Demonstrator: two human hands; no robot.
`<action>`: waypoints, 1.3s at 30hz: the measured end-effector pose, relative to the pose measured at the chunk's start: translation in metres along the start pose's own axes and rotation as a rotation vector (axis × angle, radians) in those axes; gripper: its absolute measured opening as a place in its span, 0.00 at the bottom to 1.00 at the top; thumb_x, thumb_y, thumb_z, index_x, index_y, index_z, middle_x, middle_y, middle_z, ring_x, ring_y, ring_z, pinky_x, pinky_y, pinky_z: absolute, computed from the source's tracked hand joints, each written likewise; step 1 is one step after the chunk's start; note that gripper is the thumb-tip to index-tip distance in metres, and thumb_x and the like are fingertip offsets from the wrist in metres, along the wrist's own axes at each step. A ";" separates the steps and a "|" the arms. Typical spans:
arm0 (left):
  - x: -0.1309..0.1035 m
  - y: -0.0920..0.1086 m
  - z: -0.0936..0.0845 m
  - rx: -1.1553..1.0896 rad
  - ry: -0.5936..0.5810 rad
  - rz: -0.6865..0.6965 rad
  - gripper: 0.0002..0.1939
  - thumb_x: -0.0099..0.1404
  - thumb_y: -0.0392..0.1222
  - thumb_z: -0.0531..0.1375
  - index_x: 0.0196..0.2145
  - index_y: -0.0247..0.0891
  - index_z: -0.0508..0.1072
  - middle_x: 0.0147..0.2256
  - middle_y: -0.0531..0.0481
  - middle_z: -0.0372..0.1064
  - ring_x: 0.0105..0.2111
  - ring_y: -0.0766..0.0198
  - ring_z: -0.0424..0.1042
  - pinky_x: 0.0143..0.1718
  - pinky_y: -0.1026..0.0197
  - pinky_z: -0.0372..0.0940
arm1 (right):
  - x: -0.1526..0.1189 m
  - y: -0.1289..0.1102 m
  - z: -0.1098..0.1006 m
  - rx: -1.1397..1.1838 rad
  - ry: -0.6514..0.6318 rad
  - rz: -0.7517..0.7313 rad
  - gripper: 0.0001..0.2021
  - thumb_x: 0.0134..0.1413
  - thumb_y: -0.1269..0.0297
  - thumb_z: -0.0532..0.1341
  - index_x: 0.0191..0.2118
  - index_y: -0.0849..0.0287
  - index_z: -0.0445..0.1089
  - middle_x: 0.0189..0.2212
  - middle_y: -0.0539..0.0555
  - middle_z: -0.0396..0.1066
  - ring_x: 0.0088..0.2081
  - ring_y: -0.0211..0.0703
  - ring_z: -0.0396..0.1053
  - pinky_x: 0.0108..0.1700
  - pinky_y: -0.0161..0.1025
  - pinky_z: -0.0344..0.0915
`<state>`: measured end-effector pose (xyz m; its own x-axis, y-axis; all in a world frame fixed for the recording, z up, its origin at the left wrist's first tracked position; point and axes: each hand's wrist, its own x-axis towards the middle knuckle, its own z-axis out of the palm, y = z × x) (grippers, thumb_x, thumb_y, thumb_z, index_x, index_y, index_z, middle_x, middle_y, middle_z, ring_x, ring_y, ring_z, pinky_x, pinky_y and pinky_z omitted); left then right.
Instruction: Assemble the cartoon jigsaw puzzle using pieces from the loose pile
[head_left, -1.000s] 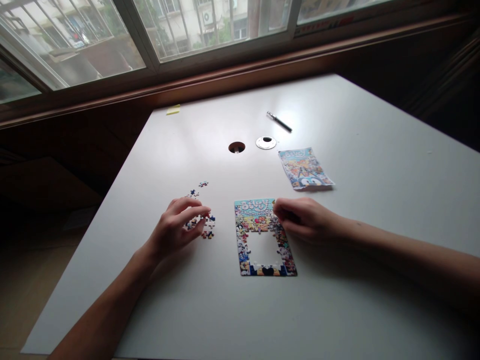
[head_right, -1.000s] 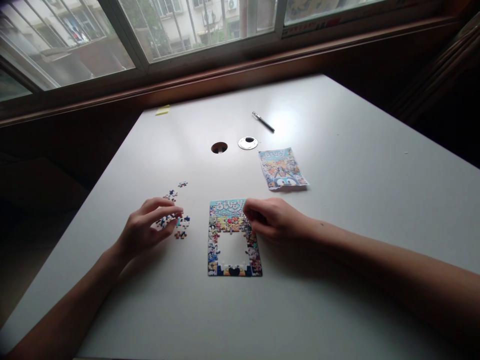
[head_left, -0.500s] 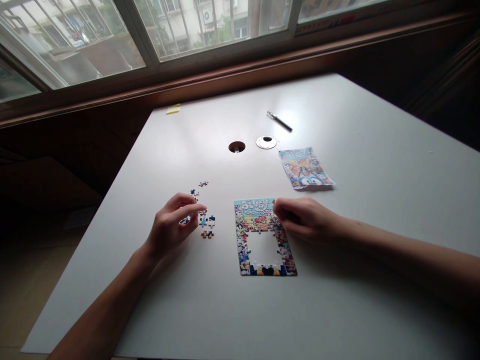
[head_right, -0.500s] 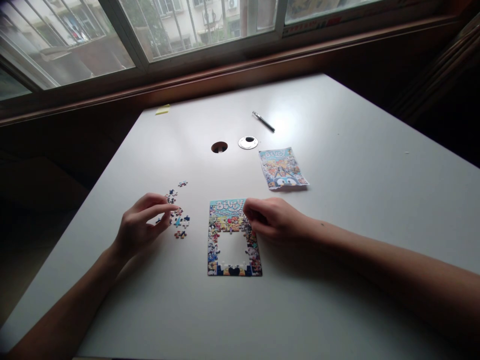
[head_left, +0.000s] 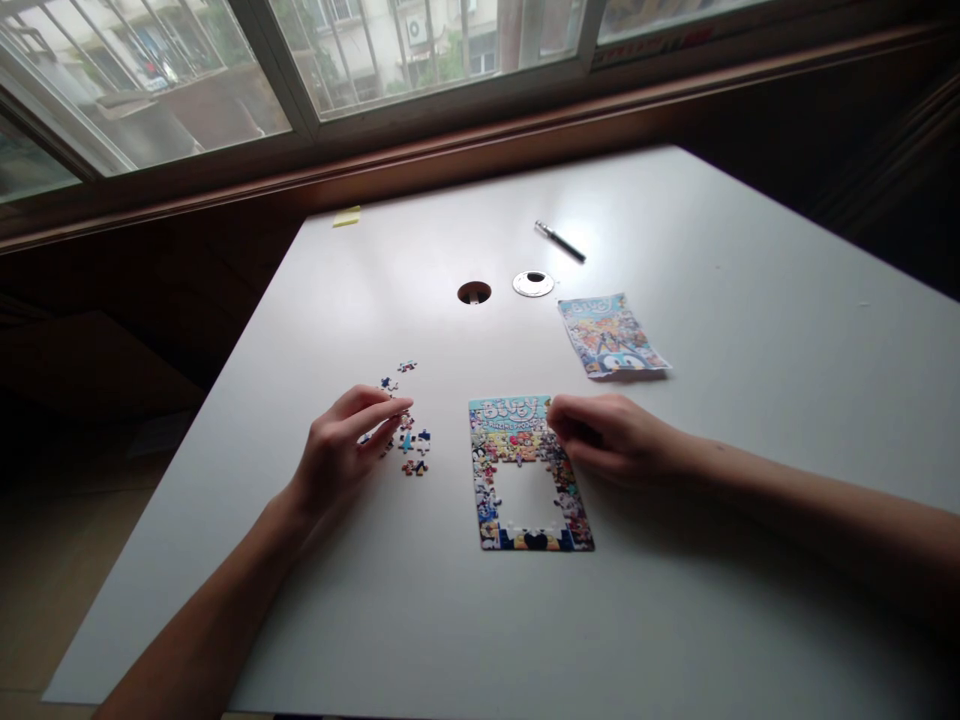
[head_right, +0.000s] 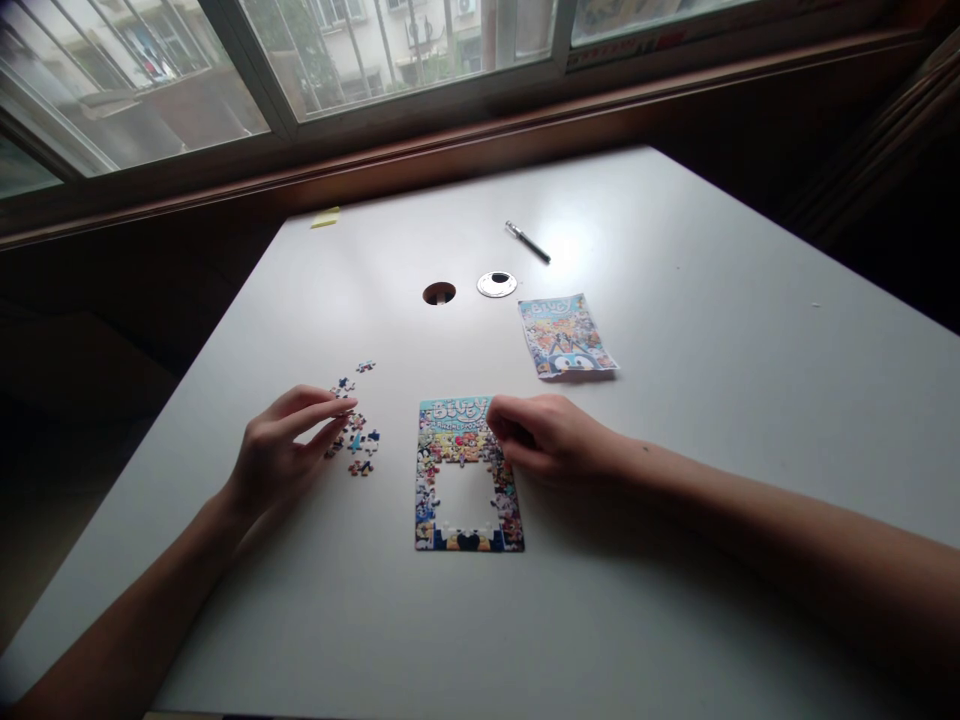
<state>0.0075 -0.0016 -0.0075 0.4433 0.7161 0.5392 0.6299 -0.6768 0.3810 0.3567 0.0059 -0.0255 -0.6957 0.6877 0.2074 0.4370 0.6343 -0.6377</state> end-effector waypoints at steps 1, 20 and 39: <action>0.000 0.000 0.000 -0.003 -0.003 0.005 0.12 0.67 0.32 0.60 0.47 0.41 0.76 0.38 0.47 0.71 0.38 0.65 0.72 0.39 0.63 0.70 | 0.000 0.000 0.000 -0.001 0.001 0.001 0.04 0.54 0.72 0.55 0.33 0.57 0.58 0.24 0.46 0.61 0.25 0.34 0.54 0.28 0.32 0.53; 0.000 0.001 0.000 -0.086 -0.053 0.011 0.07 0.66 0.33 0.60 0.42 0.38 0.75 0.37 0.47 0.75 0.38 0.64 0.74 0.40 0.63 0.70 | 0.000 0.000 0.000 0.008 -0.002 0.003 0.04 0.54 0.72 0.55 0.33 0.57 0.59 0.24 0.46 0.61 0.25 0.34 0.54 0.28 0.32 0.53; -0.003 -0.001 0.002 -0.064 -0.026 0.002 0.10 0.63 0.31 0.62 0.43 0.37 0.77 0.38 0.48 0.77 0.38 0.64 0.76 0.44 0.63 0.72 | 0.002 -0.002 -0.002 -0.007 -0.002 -0.004 0.04 0.52 0.73 0.55 0.33 0.57 0.59 0.24 0.47 0.62 0.24 0.34 0.54 0.28 0.33 0.52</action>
<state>0.0074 -0.0027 -0.0112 0.4616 0.7181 0.5209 0.5869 -0.6875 0.4276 0.3558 0.0067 -0.0229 -0.6983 0.6848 0.2085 0.4382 0.6392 -0.6320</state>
